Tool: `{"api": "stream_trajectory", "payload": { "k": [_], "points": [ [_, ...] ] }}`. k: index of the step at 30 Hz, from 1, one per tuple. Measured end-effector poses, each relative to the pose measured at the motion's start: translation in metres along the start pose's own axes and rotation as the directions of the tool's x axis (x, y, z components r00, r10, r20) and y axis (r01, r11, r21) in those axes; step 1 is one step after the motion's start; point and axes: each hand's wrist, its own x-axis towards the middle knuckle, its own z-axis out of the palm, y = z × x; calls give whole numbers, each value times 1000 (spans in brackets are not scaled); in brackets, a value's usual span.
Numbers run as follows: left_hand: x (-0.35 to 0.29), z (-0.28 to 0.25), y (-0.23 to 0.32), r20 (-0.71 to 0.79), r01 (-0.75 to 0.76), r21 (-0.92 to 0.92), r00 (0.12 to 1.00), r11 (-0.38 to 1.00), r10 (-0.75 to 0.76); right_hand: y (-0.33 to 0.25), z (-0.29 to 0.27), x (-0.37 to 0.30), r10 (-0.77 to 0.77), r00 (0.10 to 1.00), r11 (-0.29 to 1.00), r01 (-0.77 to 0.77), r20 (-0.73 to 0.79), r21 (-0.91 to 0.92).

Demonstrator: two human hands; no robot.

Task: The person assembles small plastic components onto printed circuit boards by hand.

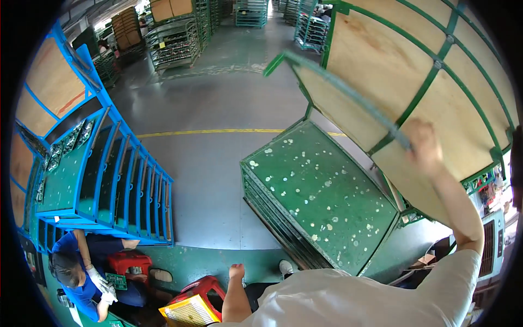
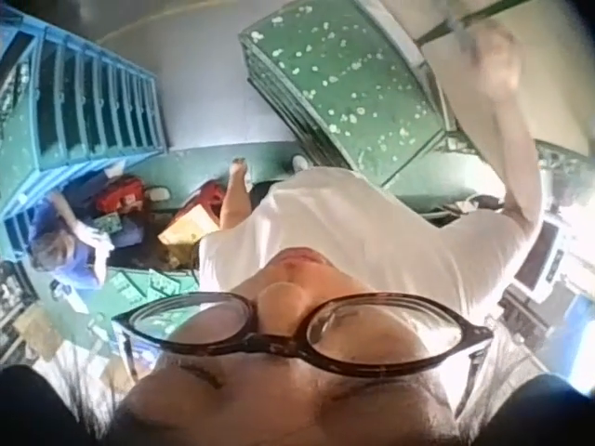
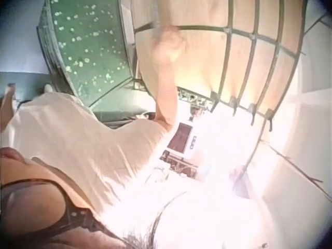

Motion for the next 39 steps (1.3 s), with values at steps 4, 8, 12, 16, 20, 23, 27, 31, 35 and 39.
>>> {"api": "stream_trajectory", "payload": {
  "k": [4,8,12,16,20,23,27,31,35,39],
  "points": [
    [6,18,-79,139,20,456,986,889,-94,84,14,22,415,872,857,-471,-259,-211],
    [-33,47,-103,367,-225,623,930,749,-25,137,62,-8,668,728,665,-677,-153,-316],
    [-44,23,-156,559,-562,702,815,436,150,144,110,-32,666,727,695,-686,-165,-216],
    [2,-52,-116,510,-448,624,854,640,100,140,129,-23,607,737,776,-631,-299,19],
    [41,-97,-39,448,-236,412,894,880,30,112,162,-60,617,743,786,-564,-261,254],
    [54,-82,16,430,-64,206,902,976,-31,54,215,-128,468,806,838,-276,-363,470],
    [59,-18,137,478,186,-34,866,982,-148,-113,266,-259,688,700,402,-586,190,704],
    [104,8,223,606,191,-96,790,977,-95,-320,217,-354,577,243,-111,-923,780,369],
    [119,63,310,685,355,-46,692,934,-230,-438,109,-408,221,-61,-45,-998,973,-53],
    [149,91,321,641,414,-218,744,884,-190,-520,25,-438,422,-524,-535,-803,740,-264]
  ]
}}
